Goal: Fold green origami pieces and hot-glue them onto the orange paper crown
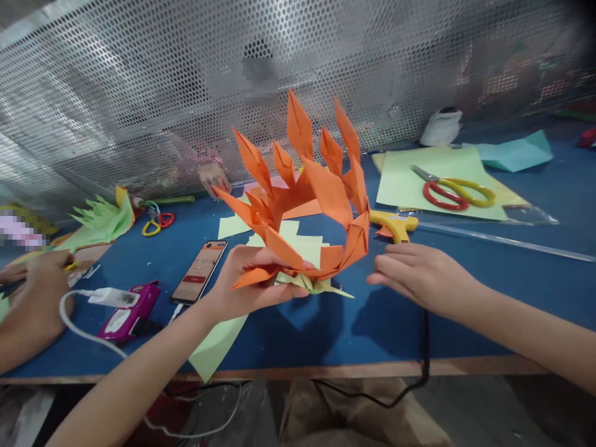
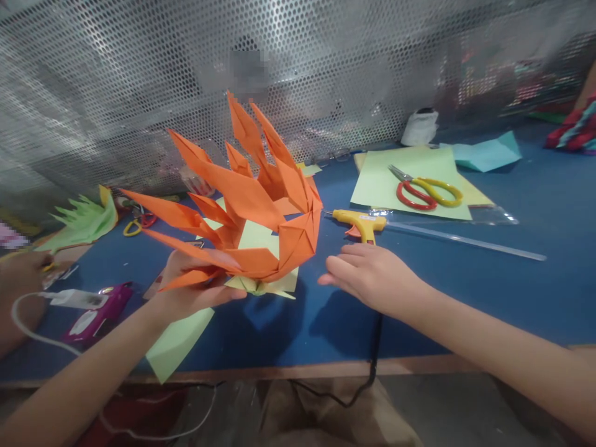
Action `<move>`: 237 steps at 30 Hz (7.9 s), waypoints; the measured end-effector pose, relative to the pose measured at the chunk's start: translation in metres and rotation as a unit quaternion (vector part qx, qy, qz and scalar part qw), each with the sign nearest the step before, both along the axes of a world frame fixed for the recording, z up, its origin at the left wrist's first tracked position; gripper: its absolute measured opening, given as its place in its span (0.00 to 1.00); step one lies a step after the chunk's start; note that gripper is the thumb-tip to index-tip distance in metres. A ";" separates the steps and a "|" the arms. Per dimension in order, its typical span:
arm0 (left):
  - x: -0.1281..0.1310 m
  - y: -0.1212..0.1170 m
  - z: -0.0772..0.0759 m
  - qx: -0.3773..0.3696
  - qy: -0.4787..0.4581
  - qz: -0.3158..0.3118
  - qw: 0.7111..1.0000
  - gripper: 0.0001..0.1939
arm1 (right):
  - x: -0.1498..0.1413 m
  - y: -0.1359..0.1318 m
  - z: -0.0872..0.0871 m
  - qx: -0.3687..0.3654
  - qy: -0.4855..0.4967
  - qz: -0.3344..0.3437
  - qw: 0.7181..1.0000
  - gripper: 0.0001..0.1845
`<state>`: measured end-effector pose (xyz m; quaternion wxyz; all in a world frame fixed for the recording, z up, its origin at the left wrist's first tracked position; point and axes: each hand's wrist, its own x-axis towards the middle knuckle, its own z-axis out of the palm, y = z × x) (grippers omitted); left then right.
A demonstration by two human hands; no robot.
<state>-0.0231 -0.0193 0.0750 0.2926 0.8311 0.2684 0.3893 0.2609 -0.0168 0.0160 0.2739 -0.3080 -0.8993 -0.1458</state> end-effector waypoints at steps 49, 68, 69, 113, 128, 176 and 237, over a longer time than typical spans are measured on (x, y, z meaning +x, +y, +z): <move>0.033 0.000 -0.002 -0.346 0.034 0.122 0.929 0.13 | -0.054 -0.034 0.014 -0.486 0.483 0.017 0.728 0.14; 0.037 0.001 0.001 -0.355 0.021 0.114 0.928 0.11 | -0.051 -0.040 0.006 -0.350 0.421 -0.044 0.836 0.08; 0.036 0.002 0.002 -0.348 0.023 0.113 0.930 0.10 | -0.050 -0.040 0.006 -0.338 0.417 -0.047 0.842 0.09; -0.014 0.122 -0.002 -0.080 -0.043 0.284 0.955 0.14 | 0.007 -0.008 -0.025 -0.278 0.228 -0.135 0.923 0.06; -0.085 -0.105 -0.036 -0.077 0.548 0.200 0.808 0.41 | 0.032 0.025 -0.024 -0.268 0.051 -0.299 0.914 0.30; 0.025 0.001 -0.085 0.299 0.318 -0.033 0.899 0.17 | -0.026 0.054 -0.008 -0.182 -0.074 0.088 0.977 0.38; 0.021 -0.014 -0.103 0.312 0.361 0.076 0.875 0.19 | -0.051 0.036 -0.041 -0.235 0.051 -0.081 0.967 0.09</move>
